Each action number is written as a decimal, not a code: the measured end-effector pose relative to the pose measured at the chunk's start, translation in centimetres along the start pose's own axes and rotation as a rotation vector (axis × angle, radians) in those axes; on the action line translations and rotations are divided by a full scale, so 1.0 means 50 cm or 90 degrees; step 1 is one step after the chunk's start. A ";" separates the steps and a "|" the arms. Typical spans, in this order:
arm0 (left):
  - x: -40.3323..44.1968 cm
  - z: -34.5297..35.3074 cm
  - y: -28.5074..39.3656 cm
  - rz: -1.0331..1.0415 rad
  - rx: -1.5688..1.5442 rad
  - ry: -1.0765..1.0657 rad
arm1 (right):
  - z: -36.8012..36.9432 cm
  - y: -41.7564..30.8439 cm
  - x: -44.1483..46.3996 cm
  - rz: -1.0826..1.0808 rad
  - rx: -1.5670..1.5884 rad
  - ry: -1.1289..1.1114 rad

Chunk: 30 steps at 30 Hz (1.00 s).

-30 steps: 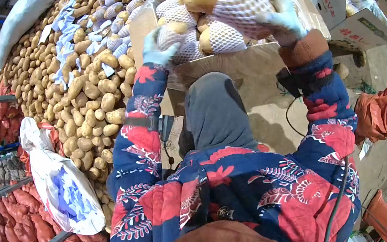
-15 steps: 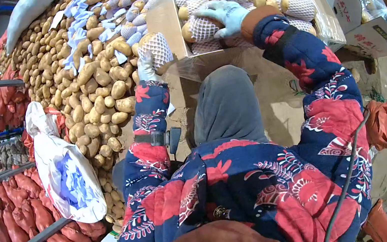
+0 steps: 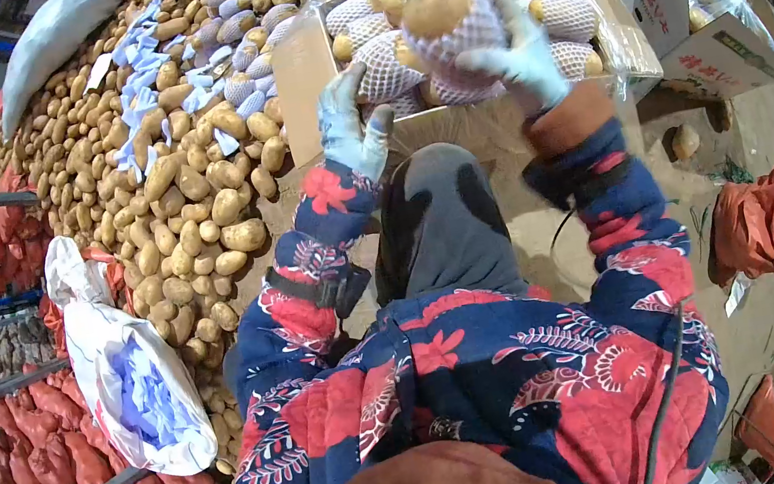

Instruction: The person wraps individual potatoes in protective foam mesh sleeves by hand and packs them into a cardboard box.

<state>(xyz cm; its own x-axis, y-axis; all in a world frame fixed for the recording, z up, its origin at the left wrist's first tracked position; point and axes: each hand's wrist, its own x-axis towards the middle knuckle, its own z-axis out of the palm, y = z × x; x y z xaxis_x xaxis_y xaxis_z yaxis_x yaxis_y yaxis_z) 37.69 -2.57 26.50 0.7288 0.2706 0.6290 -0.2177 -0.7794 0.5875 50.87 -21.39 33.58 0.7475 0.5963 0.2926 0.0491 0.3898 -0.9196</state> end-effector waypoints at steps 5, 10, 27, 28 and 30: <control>0.040 0.053 -0.047 0.022 0.190 -0.061 | -0.143 -0.038 0.169 -0.174 -0.509 -0.358; 0.044 0.096 -0.085 0.098 0.279 -0.130 | -0.208 0.177 0.213 -0.224 -0.897 -0.227; -0.448 -0.143 -0.112 -0.320 0.203 -0.260 | 0.163 0.140 0.139 -0.089 -0.193 -0.108; -0.501 -0.143 -0.113 -0.431 0.260 -0.197 | 0.202 0.149 0.121 -0.155 -0.216 -0.174; -0.592 -0.163 -0.137 -0.701 0.322 -0.158 | 0.272 0.170 0.091 -0.227 -0.231 -0.292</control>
<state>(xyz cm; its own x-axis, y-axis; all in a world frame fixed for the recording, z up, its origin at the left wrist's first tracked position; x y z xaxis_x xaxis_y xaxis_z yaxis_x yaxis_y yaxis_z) 12.32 -0.66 7.99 0.4806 0.8486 -0.2211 0.8237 -0.3503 0.4458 45.68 -5.80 30.65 0.2925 0.7437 0.6012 0.5188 0.4047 -0.7530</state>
